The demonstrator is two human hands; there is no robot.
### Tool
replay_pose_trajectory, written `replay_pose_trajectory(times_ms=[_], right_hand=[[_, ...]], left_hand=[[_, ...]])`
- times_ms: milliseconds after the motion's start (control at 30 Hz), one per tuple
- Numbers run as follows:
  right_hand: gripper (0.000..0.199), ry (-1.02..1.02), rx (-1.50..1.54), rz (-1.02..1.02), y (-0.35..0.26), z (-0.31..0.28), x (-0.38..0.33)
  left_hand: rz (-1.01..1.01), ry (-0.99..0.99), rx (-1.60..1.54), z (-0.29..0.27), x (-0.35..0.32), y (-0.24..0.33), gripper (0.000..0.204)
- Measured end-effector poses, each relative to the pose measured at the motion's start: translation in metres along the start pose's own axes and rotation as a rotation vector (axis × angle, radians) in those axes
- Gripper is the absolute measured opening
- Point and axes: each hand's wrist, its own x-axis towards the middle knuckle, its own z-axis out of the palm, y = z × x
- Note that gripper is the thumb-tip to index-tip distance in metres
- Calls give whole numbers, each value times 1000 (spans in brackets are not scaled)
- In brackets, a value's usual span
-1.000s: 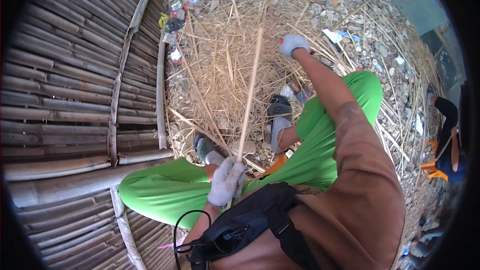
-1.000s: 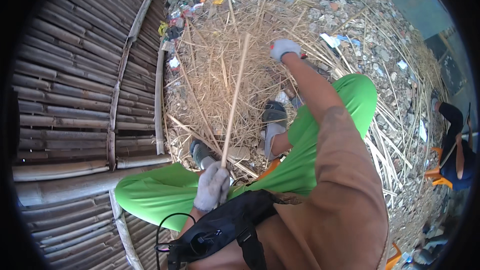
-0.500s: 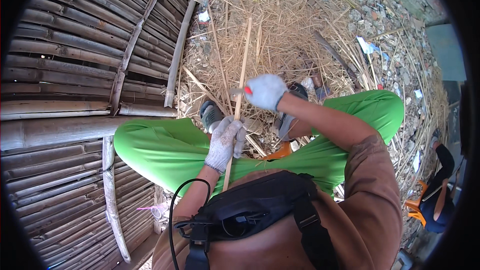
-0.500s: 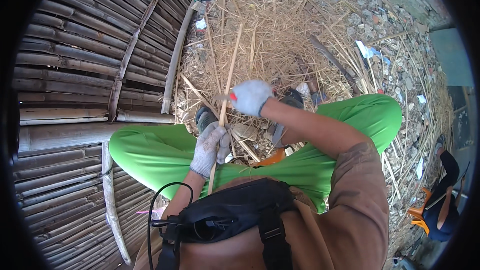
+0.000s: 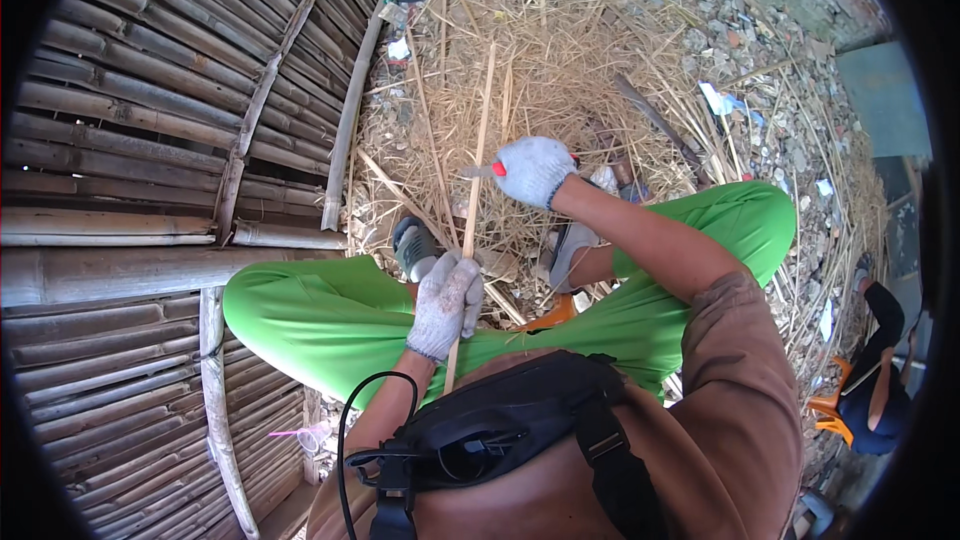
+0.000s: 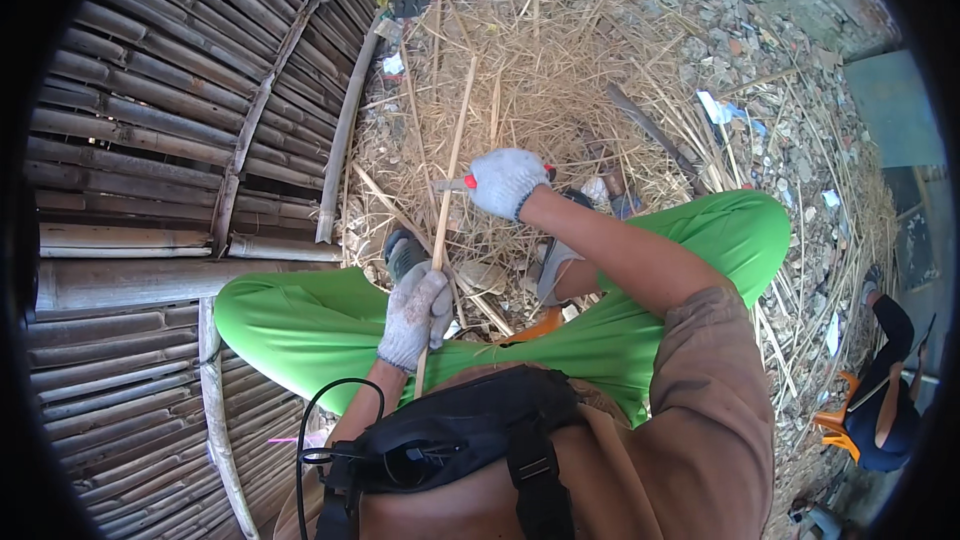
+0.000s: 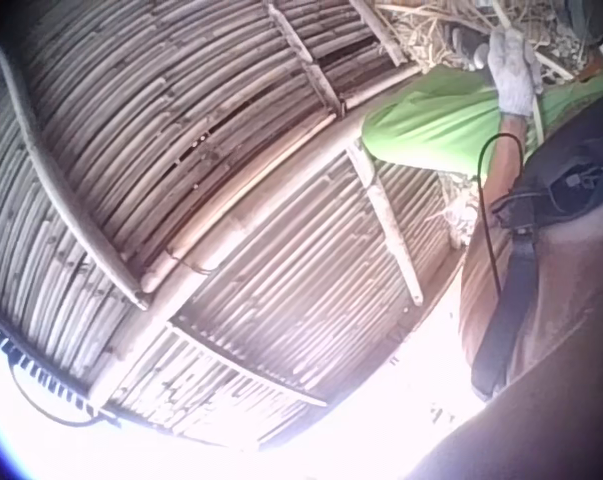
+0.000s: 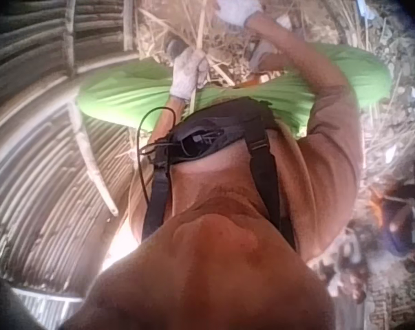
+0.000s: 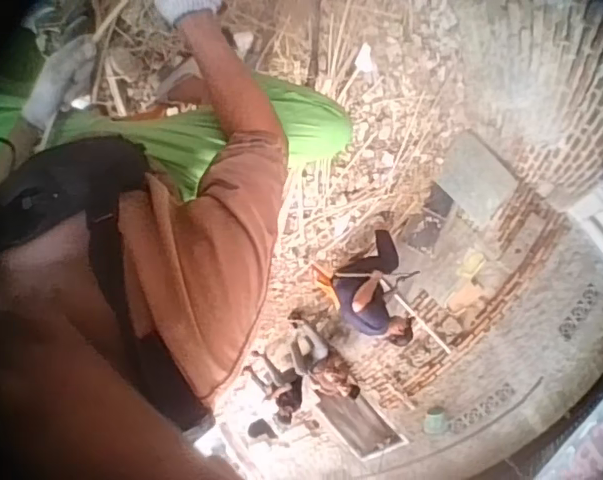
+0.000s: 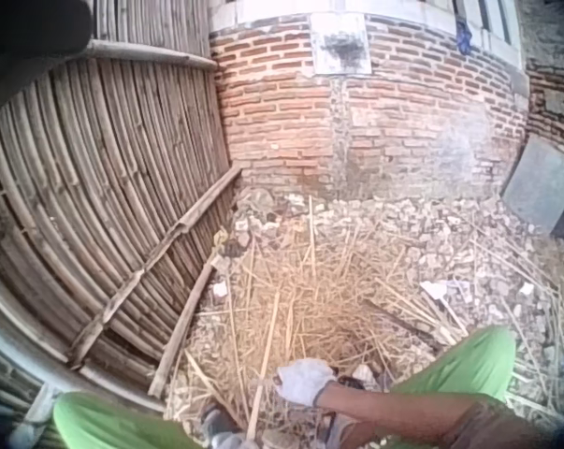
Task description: The person strips bark or outer layers from long bamboo poles using a small hand tool while sitting on the ground.
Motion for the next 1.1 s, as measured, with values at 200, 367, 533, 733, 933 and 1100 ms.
replay_pose_trajectory(times_ms=[200, 367, 533, 733, 933, 1100], right_hand=[[34, -10, 9, 76, 24, 0, 17], [36, -19, 29, 120, 49, -7, 29], [40, -38, 125, 386, 107, -34, 45], [47, 49, 79, 574, 204, -31, 48], [50, 112, 149, 668, 195, -24, 38], [36, 358, 206, 210, 67, -31, 20]], left_hand=[[5, -17, 95, 2, -5, -2, 27], [11, -44, 131, 6, -7, 0, 27], [1, -100, 220, 12, -21, 2, 28], [75, -305, 173, 22, -28, -6, 27], [132, -220, 3, 15, -4, 0, 41], [99, -179, -57, 10, -3, 10, 49]])
